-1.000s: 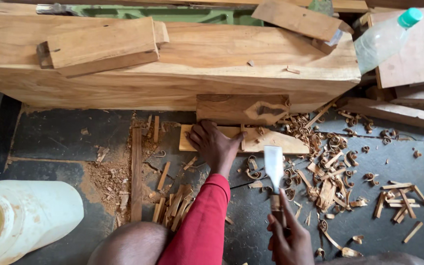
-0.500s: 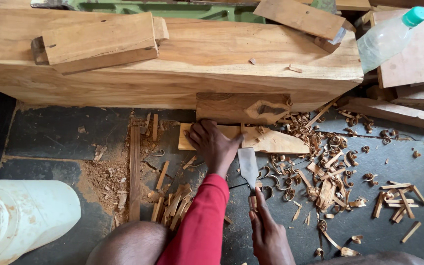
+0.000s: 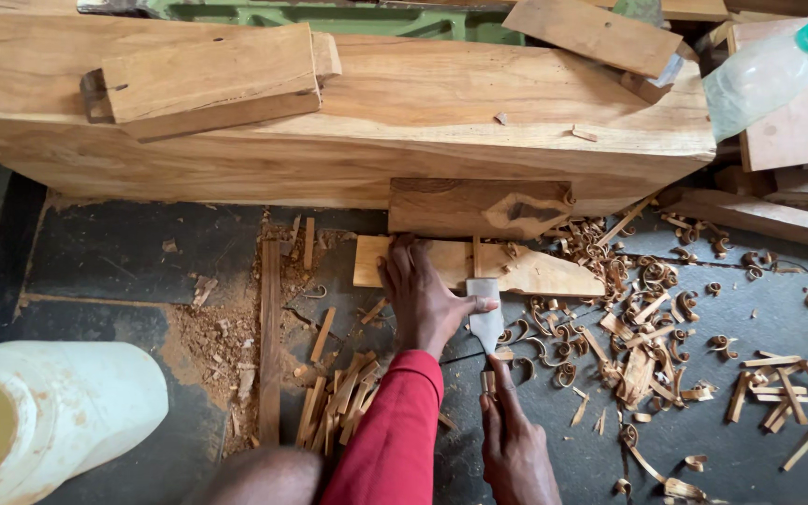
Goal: The person carves a small piece of wood using a chisel and a mallet. They hold the wood steady with one hand while striking the chisel with the mallet to shape the piece. Wood shavings accumulate on the floor around the work area.
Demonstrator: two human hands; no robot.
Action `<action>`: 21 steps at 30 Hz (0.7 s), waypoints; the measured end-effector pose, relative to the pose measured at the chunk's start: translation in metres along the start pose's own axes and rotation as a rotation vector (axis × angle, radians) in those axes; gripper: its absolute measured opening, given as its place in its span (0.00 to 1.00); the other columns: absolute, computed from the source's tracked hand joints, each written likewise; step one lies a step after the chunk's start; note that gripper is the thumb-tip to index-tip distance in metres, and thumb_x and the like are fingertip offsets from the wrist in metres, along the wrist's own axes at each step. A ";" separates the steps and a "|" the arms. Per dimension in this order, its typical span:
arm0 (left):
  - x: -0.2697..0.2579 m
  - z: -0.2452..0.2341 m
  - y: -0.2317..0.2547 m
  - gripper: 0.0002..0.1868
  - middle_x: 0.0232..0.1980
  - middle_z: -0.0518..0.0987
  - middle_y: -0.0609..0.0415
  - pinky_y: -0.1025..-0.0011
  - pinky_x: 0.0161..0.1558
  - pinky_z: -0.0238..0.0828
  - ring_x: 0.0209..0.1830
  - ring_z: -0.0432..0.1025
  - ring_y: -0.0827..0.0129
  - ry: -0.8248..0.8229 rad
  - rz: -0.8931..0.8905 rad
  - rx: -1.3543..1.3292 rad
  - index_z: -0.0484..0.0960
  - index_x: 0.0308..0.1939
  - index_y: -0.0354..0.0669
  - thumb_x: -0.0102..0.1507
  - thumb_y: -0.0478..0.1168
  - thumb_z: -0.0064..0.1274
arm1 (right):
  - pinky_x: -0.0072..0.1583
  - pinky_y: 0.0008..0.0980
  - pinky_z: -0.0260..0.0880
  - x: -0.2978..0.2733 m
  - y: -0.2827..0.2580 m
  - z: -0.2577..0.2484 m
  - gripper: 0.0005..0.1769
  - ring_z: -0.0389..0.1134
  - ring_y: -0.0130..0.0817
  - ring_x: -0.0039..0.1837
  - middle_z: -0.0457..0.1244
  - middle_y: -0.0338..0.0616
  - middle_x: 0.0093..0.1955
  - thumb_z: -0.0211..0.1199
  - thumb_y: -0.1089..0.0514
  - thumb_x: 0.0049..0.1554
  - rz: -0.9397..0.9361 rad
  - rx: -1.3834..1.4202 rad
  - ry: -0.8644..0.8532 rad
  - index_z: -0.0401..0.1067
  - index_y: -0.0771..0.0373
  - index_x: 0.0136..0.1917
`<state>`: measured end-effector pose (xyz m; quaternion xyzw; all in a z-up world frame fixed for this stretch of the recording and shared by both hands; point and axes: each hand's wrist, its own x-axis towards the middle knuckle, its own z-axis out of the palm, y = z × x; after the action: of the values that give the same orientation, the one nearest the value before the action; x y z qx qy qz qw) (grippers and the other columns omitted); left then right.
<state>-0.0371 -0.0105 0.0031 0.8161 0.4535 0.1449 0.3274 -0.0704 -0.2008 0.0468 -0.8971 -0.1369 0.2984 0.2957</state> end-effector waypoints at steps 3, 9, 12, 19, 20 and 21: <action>0.000 0.004 -0.001 0.69 0.66 0.64 0.37 0.50 0.79 0.36 0.74 0.53 0.42 0.008 -0.046 -0.032 0.64 0.65 0.39 0.27 0.63 0.80 | 0.39 0.50 0.73 0.002 -0.009 -0.001 0.34 0.75 0.51 0.32 0.70 0.69 0.33 0.52 0.50 0.64 0.128 0.022 -0.045 0.50 0.31 0.81; 0.012 0.010 0.005 0.66 0.64 0.66 0.35 0.44 0.75 0.37 0.70 0.55 0.39 0.081 -0.089 -0.079 0.68 0.61 0.45 0.24 0.62 0.80 | 0.32 0.49 0.68 0.011 -0.025 0.000 0.34 0.68 0.47 0.24 0.67 0.64 0.26 0.51 0.48 0.65 0.094 0.004 -0.042 0.47 0.32 0.82; 0.029 0.015 0.011 0.60 0.62 0.68 0.35 0.44 0.77 0.35 0.71 0.55 0.39 0.105 -0.170 -0.109 0.70 0.57 0.44 0.28 0.66 0.78 | 0.30 0.47 0.71 0.030 -0.033 0.006 0.35 0.68 0.46 0.23 0.68 0.54 0.34 0.47 0.50 0.63 0.002 0.046 -0.019 0.47 0.33 0.82; 0.018 0.028 0.013 0.56 0.61 0.69 0.32 0.42 0.72 0.43 0.68 0.55 0.34 0.272 -0.182 -0.047 0.72 0.59 0.39 0.39 0.71 0.71 | 0.29 0.45 0.68 0.046 -0.041 0.004 0.33 0.68 0.42 0.24 0.69 0.58 0.34 0.48 0.53 0.64 -0.223 0.072 0.079 0.48 0.41 0.81; 0.021 0.030 0.011 0.60 0.61 0.67 0.27 0.39 0.68 0.42 0.66 0.53 0.30 0.320 -0.158 -0.037 0.71 0.60 0.37 0.36 0.71 0.73 | 0.29 0.45 0.68 0.047 -0.044 0.004 0.32 0.67 0.42 0.23 0.67 0.58 0.32 0.48 0.53 0.64 -0.162 0.078 0.065 0.49 0.40 0.80; 0.021 0.032 0.004 0.58 0.60 0.68 0.29 0.35 0.68 0.38 0.68 0.54 0.30 0.276 -0.087 -0.104 0.70 0.61 0.36 0.40 0.70 0.75 | 0.29 0.44 0.68 0.043 -0.042 0.004 0.31 0.66 0.42 0.23 0.66 0.59 0.29 0.48 0.52 0.65 -0.091 0.076 0.035 0.51 0.39 0.80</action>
<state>-0.0063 -0.0073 -0.0191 0.7498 0.5212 0.2647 0.3100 -0.0423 -0.1476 0.0503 -0.8832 -0.1608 0.2740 0.3450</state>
